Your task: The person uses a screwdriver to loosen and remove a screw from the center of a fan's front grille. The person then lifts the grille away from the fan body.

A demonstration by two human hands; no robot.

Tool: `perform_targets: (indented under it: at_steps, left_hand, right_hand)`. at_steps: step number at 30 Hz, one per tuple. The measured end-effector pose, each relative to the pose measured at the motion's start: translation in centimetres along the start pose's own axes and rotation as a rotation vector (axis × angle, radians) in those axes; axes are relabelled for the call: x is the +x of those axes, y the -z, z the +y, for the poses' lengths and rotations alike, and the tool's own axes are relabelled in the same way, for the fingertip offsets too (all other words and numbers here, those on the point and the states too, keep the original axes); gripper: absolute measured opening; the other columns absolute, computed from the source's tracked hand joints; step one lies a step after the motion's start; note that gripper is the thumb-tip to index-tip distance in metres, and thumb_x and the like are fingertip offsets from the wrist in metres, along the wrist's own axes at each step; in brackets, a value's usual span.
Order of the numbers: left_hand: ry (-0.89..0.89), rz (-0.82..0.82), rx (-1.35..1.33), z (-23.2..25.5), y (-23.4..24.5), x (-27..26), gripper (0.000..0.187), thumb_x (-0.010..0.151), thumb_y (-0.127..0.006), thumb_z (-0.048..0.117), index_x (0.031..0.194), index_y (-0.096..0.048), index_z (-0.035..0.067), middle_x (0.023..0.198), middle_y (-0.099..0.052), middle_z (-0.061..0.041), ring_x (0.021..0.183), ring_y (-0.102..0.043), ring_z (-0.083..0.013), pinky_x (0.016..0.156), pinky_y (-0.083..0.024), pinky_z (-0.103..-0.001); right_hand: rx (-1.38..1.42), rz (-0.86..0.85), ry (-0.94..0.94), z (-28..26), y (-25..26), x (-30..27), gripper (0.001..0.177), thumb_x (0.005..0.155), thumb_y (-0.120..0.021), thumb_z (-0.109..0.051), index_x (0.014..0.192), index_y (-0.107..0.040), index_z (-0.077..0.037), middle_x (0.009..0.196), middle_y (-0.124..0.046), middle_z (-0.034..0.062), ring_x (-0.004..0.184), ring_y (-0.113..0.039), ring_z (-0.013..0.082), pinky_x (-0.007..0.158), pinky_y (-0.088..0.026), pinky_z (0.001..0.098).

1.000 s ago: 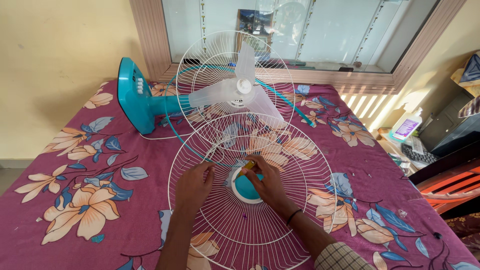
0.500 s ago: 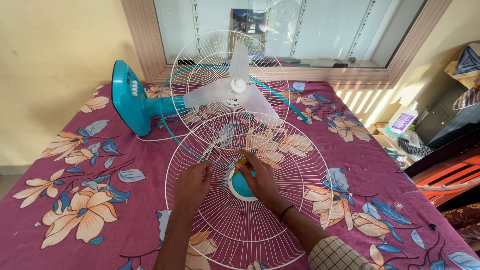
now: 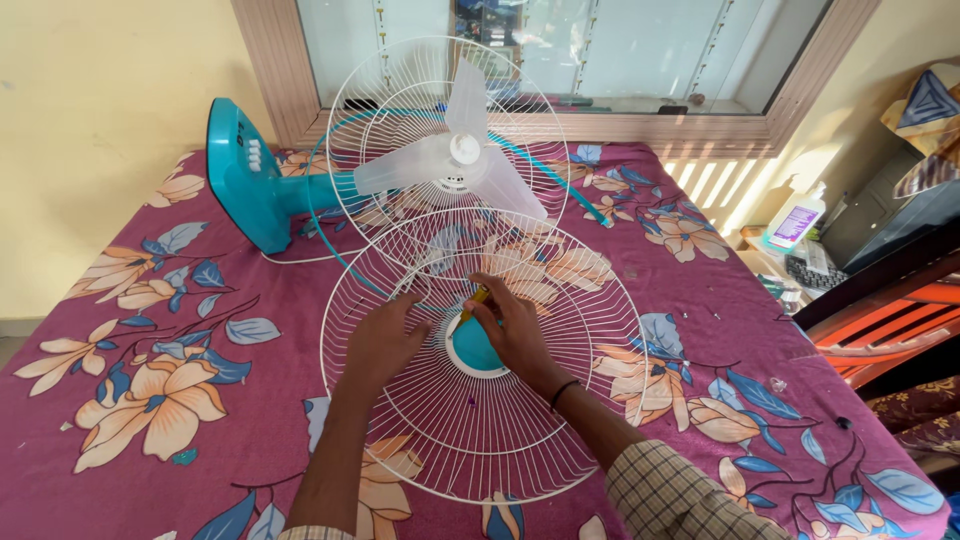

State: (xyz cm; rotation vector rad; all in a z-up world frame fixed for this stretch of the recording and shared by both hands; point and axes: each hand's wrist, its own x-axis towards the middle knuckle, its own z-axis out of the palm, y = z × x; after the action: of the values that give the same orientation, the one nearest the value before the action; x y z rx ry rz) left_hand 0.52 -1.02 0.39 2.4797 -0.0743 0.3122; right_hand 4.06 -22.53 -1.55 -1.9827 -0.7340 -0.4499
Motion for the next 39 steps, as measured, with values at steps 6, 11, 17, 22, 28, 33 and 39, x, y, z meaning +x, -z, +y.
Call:
perform_targets:
  at_steps: [6,11,17,22,28,33,39]
  left_hand:
    - [0.213,-0.084,0.058,0.8,-1.0,2.1,0.059,0.091,-0.072,0.042,0.142,-0.06,0.016,0.12,-0.074,-0.016,0.108,-0.072,-0.0313,0.098,-0.055,-0.047]
    - [0.133,0.068,0.132,-0.5,-2.7,2.0,0.051,0.089,-0.074,0.04,0.133,-0.066,0.016,0.13,-0.066,-0.013,0.12,-0.063,-0.0309,0.1,-0.053,-0.048]
    - [0.063,0.075,0.119,-1.9,-3.5,1.8,0.052,0.086,-0.077,0.04,0.132,-0.066,0.017,0.132,-0.062,-0.01,0.125,-0.059,-0.0288,0.106,-0.049,-0.047]
    - [0.032,0.097,0.054,-2.7,-3.7,1.5,0.056,0.085,-0.078,0.04,0.133,-0.065,0.014,0.133,-0.062,-0.013,0.127,-0.058,-0.0303,0.108,-0.048,-0.047]
    - [0.023,0.084,-0.022,-3.2,-3.4,1.5,0.056,0.087,-0.077,0.039,0.135,-0.064,0.014,0.141,-0.058,-0.017,0.133,-0.053,-0.0363,0.111,-0.043,-0.05]
    - [0.014,0.056,-0.096,-3.0,-2.8,0.9,0.057,0.087,-0.077,0.038,0.136,-0.063,0.013,0.141,-0.06,-0.016,0.132,-0.055,-0.0353,0.111,-0.044,-0.049]
    - [0.053,0.059,-0.093,-2.4,-2.4,1.0,0.05,0.089,-0.075,0.038,0.132,-0.065,0.013,0.132,-0.065,-0.012,0.127,-0.058,-0.0314,0.109,-0.046,-0.047]
  right_hand:
    - [-0.005,-0.054,-0.097,0.6,0.6,0.6,0.039,0.104,-0.059,-0.032,0.135,-0.055,-0.009,0.087,-0.077,0.0126,0.078,-0.08,0.0222,0.066,-0.064,0.0348]
    - [0.056,-0.016,-0.053,0.9,0.9,0.5,0.039,0.105,-0.06,-0.028,0.138,-0.053,-0.009,0.086,-0.076,0.0136,0.08,-0.079,0.0229,0.069,-0.063,0.0361]
    - [0.049,0.038,-0.068,0.1,-0.1,0.7,0.045,0.105,-0.061,-0.027,0.145,-0.05,-0.011,0.087,-0.075,0.0145,0.08,-0.079,0.0234,0.07,-0.063,0.0387]
    - [0.014,0.009,-0.037,-0.4,-0.6,0.8,0.05,0.105,-0.06,-0.026,0.15,-0.045,-0.01,0.092,-0.076,0.0161,0.084,-0.079,0.0254,0.073,-0.065,0.0404]
    - [0.011,-0.04,-0.015,-0.5,-0.6,1.0,0.038,0.105,-0.061,-0.023,0.138,-0.051,-0.007,0.092,-0.076,0.0163,0.088,-0.079,0.0257,0.078,-0.066,0.0395]
    - [0.014,-0.025,-0.052,-0.5,-0.7,0.8,0.037,0.103,-0.063,-0.027,0.134,-0.054,-0.007,0.088,-0.075,0.0161,0.083,-0.079,0.0253,0.075,-0.065,0.0386]
    - [-0.06,0.078,-0.054,0.7,-1.4,0.4,0.048,0.098,-0.07,-0.032,0.135,-0.053,-0.006,0.088,-0.076,0.015,0.083,-0.079,0.0243,0.073,-0.065,0.0373]
